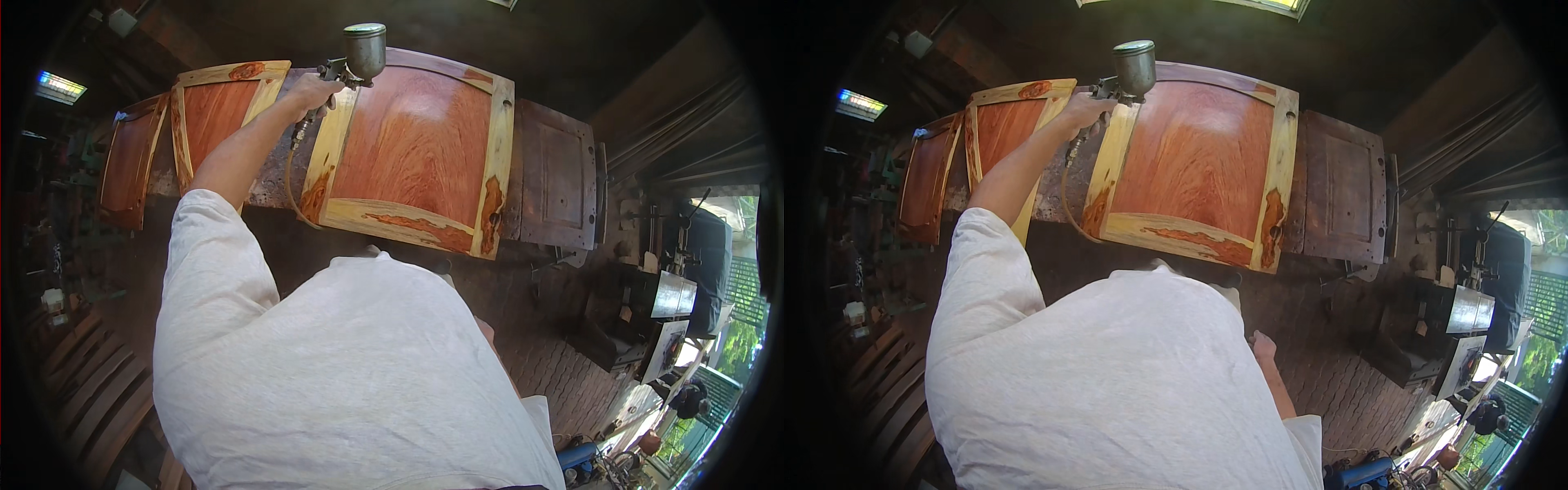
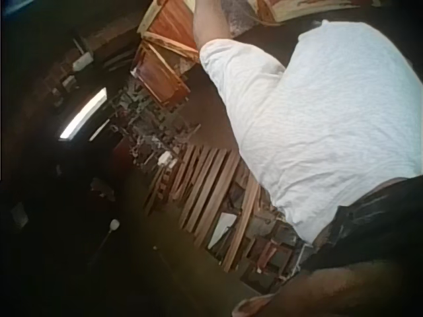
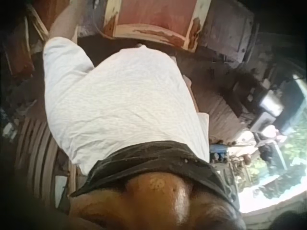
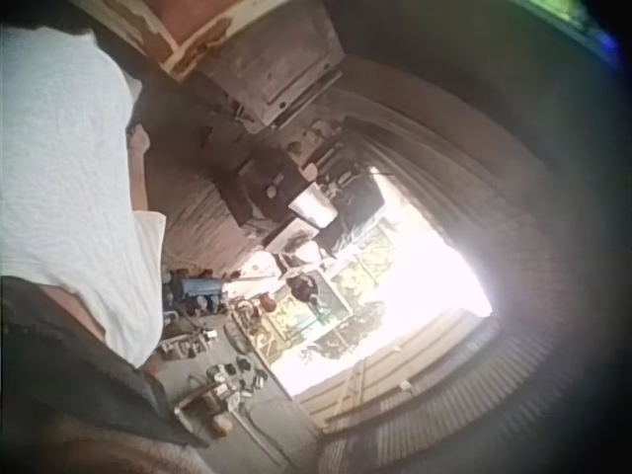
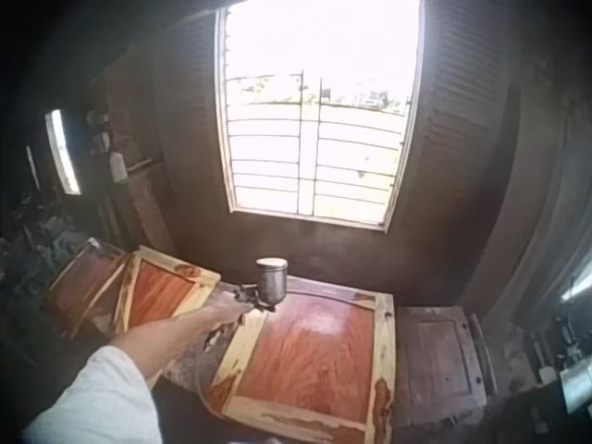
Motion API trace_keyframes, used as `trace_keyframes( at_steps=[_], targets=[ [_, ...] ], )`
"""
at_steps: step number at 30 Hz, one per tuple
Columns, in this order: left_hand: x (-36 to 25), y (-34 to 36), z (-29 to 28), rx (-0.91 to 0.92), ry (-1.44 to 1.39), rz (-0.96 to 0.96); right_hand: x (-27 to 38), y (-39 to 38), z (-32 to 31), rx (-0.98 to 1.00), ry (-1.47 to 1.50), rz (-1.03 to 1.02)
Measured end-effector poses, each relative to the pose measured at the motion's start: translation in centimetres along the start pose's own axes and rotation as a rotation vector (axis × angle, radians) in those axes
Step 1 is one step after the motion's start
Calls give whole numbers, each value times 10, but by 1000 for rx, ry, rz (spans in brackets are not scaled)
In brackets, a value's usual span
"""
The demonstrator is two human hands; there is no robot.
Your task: Spraying a finish or varnish onto wooden door panels using a pneumatic spray gun.
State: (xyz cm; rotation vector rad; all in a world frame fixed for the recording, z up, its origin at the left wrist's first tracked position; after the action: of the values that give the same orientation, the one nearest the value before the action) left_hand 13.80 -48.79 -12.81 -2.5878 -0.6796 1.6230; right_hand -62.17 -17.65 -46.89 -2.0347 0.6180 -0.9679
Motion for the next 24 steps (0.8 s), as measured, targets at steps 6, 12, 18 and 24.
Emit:
trace_keyframes(
  at_steps=[6,12,18,24],
  targets=[
    [0,-55,-17,479,163,-98,-7,-19,22,27,16,-3],
    [3,-67,-2,674,274,-189,17,-18,25,47,160,158],
    [0,4,14,371,198,-46,46,-19,7,-8,523,472],
    [-4,61,11,107,196,8,34,-29,-5,-63,604,486]
  ],
)
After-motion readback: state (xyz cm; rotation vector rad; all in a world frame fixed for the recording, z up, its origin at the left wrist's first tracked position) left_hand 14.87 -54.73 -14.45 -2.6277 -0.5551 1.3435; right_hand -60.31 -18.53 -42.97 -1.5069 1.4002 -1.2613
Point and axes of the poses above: each hand's wrist, its own y-axis towards the middle knuckle, its own z-axis out of the palm, x = y × z, the point moved 10 cm from there along y, towards the middle knuckle, and after that the axes turned 13 degrees about z, right-handed, at the moved point
